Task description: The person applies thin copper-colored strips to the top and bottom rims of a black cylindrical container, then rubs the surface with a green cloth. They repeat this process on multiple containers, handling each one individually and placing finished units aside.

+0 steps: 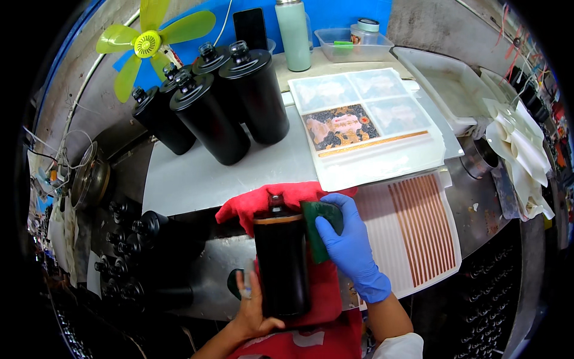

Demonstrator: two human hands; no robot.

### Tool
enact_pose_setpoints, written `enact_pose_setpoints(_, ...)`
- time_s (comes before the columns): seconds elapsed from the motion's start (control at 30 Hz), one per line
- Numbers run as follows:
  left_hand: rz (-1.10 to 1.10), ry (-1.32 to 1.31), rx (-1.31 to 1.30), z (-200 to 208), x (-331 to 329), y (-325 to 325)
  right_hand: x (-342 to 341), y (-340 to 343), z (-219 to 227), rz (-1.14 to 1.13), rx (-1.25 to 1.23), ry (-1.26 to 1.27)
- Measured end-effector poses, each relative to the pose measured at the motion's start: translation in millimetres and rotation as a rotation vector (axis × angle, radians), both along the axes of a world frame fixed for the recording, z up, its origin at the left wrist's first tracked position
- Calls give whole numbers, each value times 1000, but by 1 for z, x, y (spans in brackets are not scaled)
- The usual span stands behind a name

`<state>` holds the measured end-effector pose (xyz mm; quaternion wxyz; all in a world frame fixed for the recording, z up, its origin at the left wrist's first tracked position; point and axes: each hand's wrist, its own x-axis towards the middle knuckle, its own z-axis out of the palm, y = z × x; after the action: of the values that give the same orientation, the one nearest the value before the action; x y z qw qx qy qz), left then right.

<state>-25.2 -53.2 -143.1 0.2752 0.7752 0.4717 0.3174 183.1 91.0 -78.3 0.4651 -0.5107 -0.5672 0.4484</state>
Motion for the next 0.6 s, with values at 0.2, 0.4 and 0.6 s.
enact_pose_setpoints(0.2, -19, 618, 429, 55, 50, 22, -36, 0, 39, 82, 255, -295)
enact_pose_setpoints(0.4, 25, -183, -108, -9, 11, -4, -5, 3, -7, 36, -26, 60)
enact_pose_setpoints(0.6, 71, 85, 19, 34, 16, 4, -5, 2, 7, -6, 50, 5)
